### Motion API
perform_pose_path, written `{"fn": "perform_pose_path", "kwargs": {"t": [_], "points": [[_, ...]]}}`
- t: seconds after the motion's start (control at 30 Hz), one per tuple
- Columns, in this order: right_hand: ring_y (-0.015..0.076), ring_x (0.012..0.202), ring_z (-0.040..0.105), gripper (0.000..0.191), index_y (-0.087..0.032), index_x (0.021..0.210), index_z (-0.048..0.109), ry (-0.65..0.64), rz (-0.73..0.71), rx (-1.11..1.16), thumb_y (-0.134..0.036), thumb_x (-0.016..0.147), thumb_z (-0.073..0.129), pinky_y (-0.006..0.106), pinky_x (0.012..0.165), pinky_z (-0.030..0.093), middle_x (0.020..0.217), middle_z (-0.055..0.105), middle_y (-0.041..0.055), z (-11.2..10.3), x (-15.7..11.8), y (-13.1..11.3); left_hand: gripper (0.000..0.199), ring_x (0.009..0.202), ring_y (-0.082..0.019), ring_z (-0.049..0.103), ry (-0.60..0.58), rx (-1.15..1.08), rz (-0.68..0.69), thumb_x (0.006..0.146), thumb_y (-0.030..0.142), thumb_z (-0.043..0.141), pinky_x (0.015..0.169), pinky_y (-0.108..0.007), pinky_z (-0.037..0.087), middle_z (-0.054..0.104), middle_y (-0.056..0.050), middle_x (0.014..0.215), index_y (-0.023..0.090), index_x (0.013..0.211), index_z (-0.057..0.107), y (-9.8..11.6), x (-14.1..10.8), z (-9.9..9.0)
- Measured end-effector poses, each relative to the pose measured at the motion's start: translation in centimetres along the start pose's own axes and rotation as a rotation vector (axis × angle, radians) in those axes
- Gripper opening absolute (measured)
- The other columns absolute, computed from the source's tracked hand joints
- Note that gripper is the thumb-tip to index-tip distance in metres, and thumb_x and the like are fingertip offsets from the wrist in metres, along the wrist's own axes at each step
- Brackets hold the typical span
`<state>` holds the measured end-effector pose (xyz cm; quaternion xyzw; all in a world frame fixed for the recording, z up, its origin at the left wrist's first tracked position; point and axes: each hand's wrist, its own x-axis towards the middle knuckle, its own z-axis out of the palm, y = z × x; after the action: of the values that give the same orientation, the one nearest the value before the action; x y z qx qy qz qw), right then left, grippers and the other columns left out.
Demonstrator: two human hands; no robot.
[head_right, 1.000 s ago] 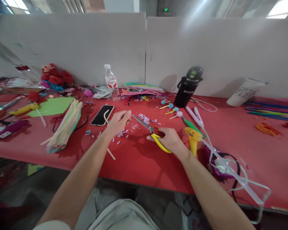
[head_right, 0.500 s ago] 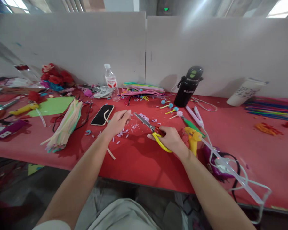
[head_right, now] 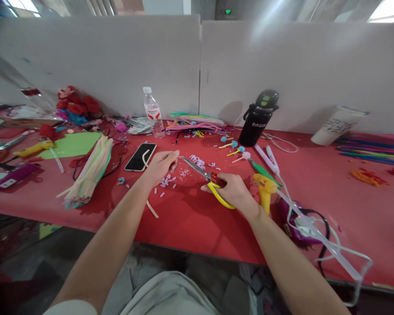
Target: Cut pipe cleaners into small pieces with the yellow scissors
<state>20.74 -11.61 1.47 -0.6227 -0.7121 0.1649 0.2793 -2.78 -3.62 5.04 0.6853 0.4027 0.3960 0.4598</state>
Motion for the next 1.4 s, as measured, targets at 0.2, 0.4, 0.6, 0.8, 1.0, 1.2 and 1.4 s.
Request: {"fn": "perform_pose_path", "kwargs": {"t": [0.2,0.4,0.6,0.8,1.0,1.2,1.4], "points": [[0.0075,0.052,0.025,0.058,-0.017,0.055,0.038,0.009,-0.004,-0.01,-0.069,0.064,0.062,0.021,0.044,0.02,0.054,0.03,-0.0047,0.15,0.11,0.21,0.043,0.047,-0.008,0.04,-0.027,-0.009,0.011,0.087,0.049,0.041,0.051,-0.024,0.033,0.042,0.002,0.051,0.017,0.058,0.043,-0.14,0.07,-0.05],[0.0073,0.052,0.025,0.059,-0.017,0.055,0.037,-0.004,0.009,-0.012,-0.07,0.064,0.061,0.021,0.044,0.02,0.053,0.029,-0.0048,0.1,0.15,0.07,0.043,0.048,-0.008,0.041,-0.024,-0.012,0.0,0.086,0.049,0.042,0.052,-0.024,0.033,0.042,0.003,0.051,0.017,0.058,0.044,-0.2,0.04,0.0],[0.0075,0.051,0.024,0.061,-0.017,0.053,0.037,0.006,0.004,-0.048,-0.073,0.065,0.058,0.022,0.045,0.018,0.052,0.027,-0.0046,-0.06,0.19,-0.1,0.043,0.047,-0.008,0.04,-0.014,0.001,0.004,0.086,0.049,0.042,0.052,-0.024,0.032,0.043,0.002,0.05,0.017,0.058,0.044,-0.18,0.04,-0.04],[0.0067,0.052,0.024,0.058,-0.017,0.054,0.037,0.019,-0.01,-0.026,-0.068,0.066,0.06,0.021,0.044,0.018,0.055,0.026,-0.0046,-0.23,0.0,-0.32,0.042,0.047,-0.008,0.04,-0.009,-0.005,0.003,0.086,0.048,0.042,0.051,-0.023,0.033,0.042,0.003,0.05,0.016,0.058,0.044,-0.36,0.15,-0.09],[0.0073,0.053,0.023,0.059,-0.017,0.054,0.035,0.003,-0.003,-0.023,-0.07,0.065,0.06,0.021,0.044,0.018,0.055,0.026,-0.0048,-0.24,0.02,-0.29,0.043,0.047,-0.007,0.04,-0.021,-0.022,0.005,0.086,0.048,0.043,0.052,-0.022,0.032,0.042,0.003,0.05,0.016,0.058,0.044,-0.2,0.06,-0.03],[0.0071,0.052,0.023,0.06,-0.017,0.054,0.036,-0.018,0.003,-0.02,-0.07,0.066,0.06,0.021,0.045,0.017,0.054,0.026,-0.0048,-0.1,0.15,-0.01,0.043,0.047,-0.007,0.04,-0.02,-0.001,0.0,0.087,0.048,0.041,0.052,-0.022,0.032,0.043,0.003,0.05,0.016,0.058,0.044,-0.1,0.0,-0.01],[0.0067,0.052,0.023,0.057,-0.017,0.055,0.036,-0.003,-0.006,-0.021,-0.066,0.067,0.06,0.021,0.044,0.017,0.055,0.026,-0.0047,-0.05,0.11,0.04,0.04,0.049,-0.007,0.041,-0.04,-0.03,0.018,0.086,0.047,0.044,0.052,-0.022,0.033,0.044,0.003,0.053,0.015,0.062,0.047,-0.44,0.19,-0.13]]}}
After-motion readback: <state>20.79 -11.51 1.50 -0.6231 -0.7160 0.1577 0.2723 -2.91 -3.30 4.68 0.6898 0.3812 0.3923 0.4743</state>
